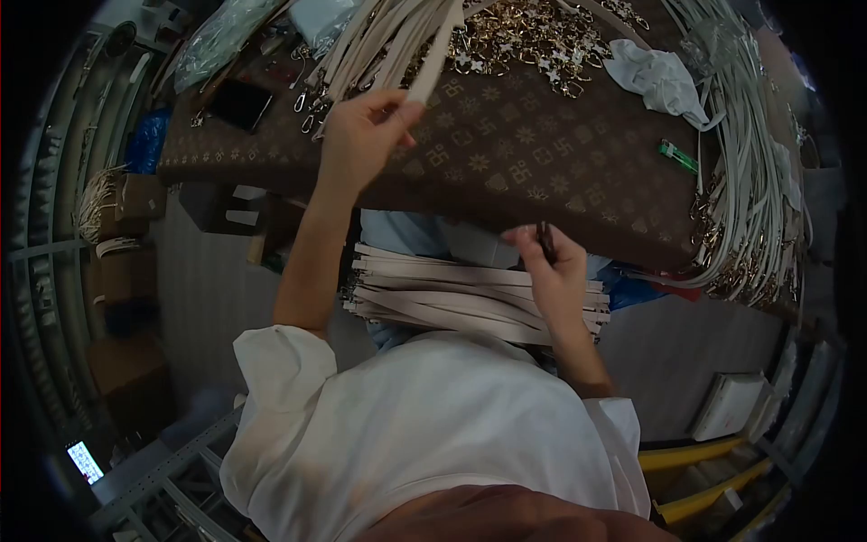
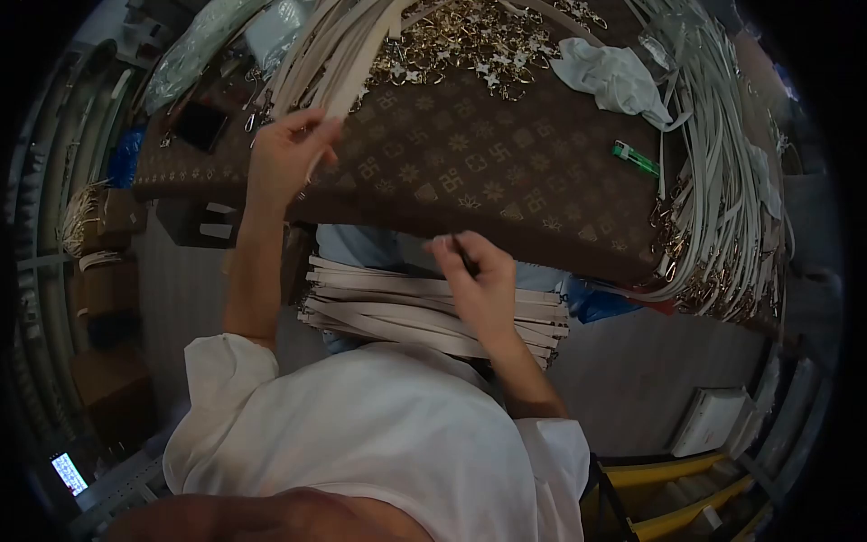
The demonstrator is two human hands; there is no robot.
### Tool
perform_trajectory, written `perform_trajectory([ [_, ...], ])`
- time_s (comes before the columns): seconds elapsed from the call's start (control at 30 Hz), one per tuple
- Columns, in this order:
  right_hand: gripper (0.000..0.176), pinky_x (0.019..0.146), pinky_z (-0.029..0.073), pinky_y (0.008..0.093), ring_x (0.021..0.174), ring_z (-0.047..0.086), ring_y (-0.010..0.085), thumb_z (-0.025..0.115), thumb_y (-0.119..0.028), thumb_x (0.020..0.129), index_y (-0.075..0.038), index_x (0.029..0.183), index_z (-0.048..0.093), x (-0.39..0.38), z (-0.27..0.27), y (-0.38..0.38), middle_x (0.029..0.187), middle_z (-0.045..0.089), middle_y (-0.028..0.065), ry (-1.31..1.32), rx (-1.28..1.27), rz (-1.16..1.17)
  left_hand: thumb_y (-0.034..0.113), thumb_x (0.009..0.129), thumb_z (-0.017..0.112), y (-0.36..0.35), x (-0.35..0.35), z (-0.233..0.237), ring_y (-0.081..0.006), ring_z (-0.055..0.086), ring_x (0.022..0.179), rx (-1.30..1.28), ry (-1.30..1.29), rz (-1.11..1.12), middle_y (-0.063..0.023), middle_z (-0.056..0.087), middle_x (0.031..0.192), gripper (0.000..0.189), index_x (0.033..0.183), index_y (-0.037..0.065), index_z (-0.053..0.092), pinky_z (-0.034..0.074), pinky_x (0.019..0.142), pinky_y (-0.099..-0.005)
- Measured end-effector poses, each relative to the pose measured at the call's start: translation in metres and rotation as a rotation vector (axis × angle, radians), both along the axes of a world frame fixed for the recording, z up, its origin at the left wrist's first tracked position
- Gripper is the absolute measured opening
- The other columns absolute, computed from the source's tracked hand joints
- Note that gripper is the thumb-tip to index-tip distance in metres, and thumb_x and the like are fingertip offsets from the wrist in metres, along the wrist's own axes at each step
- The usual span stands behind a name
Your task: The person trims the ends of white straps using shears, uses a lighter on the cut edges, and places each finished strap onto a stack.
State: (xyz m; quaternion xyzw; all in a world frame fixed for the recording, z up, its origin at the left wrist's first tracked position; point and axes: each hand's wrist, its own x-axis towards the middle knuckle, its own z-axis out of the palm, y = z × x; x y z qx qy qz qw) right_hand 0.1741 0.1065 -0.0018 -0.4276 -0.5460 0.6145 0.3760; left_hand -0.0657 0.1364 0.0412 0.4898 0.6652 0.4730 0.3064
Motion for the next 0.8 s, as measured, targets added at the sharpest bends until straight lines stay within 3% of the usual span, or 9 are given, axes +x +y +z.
perform_trajectory([
  [0.1,0.013,0.048,0.035,0.0198,0.055,0.045,0.0052,0.06,-0.01,0.079,0.003,0.08,0.06,-0.015,0.003,0.016,0.068,0.058,0.0,0.201,-0.241,-0.038,0.012,0.081,0.058,-0.037,0.051,-0.004,-0.0075,0.052,0.053,-0.193,-0.465,-0.251,-0.0042,0.058,0.068,0.018,0.091,-0.003,0.059,0.041,0.047,-0.0186],
  [0.13,0.013,0.048,0.035,0.0198,0.055,0.045,0.0052,0.06,-0.01,0.079,0.003,0.08,0.06,-0.019,0.007,0.018,0.068,0.058,0.0,0.189,-0.264,-0.043,0.012,0.082,0.057,-0.047,0.063,-0.011,-0.0079,0.052,0.052,-0.228,-0.52,-0.296,-0.0044,0.058,0.068,0.017,0.091,-0.002,0.059,0.041,0.047,-0.0192],
  [0.2,0.013,0.05,0.034,0.0179,0.055,0.044,0.0046,0.061,-0.012,0.078,0.001,0.08,0.061,-0.027,0.015,0.02,0.067,0.058,0.0003,0.414,-0.448,0.084,0.013,0.084,0.055,-0.065,0.078,-0.012,-0.0099,0.054,0.056,-0.367,-0.632,-0.332,-0.0065,0.058,0.07,0.018,0.092,-0.003,0.059,0.044,0.051,-0.0212],
  [0.3,0.011,0.053,0.041,0.0216,0.061,0.054,0.0099,0.062,-0.012,0.078,-0.002,0.082,0.06,-0.031,0.017,0.027,0.072,0.06,0.0044,0.355,-0.353,-0.036,0.012,0.085,0.051,-0.092,0.082,-0.024,-0.0121,0.056,0.06,-0.34,-0.715,-0.284,-0.0087,0.059,0.073,0.02,0.093,-0.005,0.058,0.047,0.057,-0.0234],
  [0.47,0.013,0.053,0.04,0.0208,0.061,0.052,0.0076,0.063,-0.013,0.077,-0.001,0.081,0.06,-0.032,0.012,0.031,0.073,0.06,0.0042,0.3,-0.352,0.012,0.008,0.086,0.047,-0.105,0.076,-0.012,-0.0142,0.057,0.062,-0.344,-0.783,-0.226,-0.0099,0.06,0.075,0.02,0.095,-0.007,0.057,0.048,0.061,-0.025],
  [0.57,0.013,0.056,0.04,0.0179,0.061,0.052,0.0053,0.067,-0.011,0.073,0.0,0.079,0.06,-0.034,0.018,0.015,0.064,0.058,0.0006,0.338,-0.33,0.054,0.009,0.087,0.047,-0.105,0.07,-0.013,-0.013,0.057,0.062,-0.366,-0.801,-0.242,-0.0091,0.06,0.076,0.021,0.097,-0.006,0.057,0.047,0.06,-0.0236],
  [0.63,0.014,0.054,0.041,0.0181,0.059,0.052,0.0057,0.067,-0.01,0.072,0.0,0.079,0.06,-0.029,0.021,0.007,0.063,0.058,0.0008,0.222,-0.365,0.31,0.01,0.087,0.048,-0.106,0.069,-0.015,-0.0118,0.058,0.063,-0.366,-0.826,-0.261,-0.0081,0.06,0.076,0.021,0.099,-0.005,0.056,0.047,0.059,-0.022],
  [0.8,0.015,0.046,0.033,0.0169,0.053,0.047,0.0038,0.066,-0.013,0.074,0.0,0.077,0.06,-0.027,0.009,0.011,0.066,0.06,0.0023,0.194,-0.318,0.098,0.012,0.087,0.048,-0.108,0.072,-0.011,-0.0115,0.057,0.061,-0.434,-0.867,-0.268,-0.0077,0.059,0.075,0.022,0.098,-0.006,0.056,0.046,0.058,-0.0213],
])
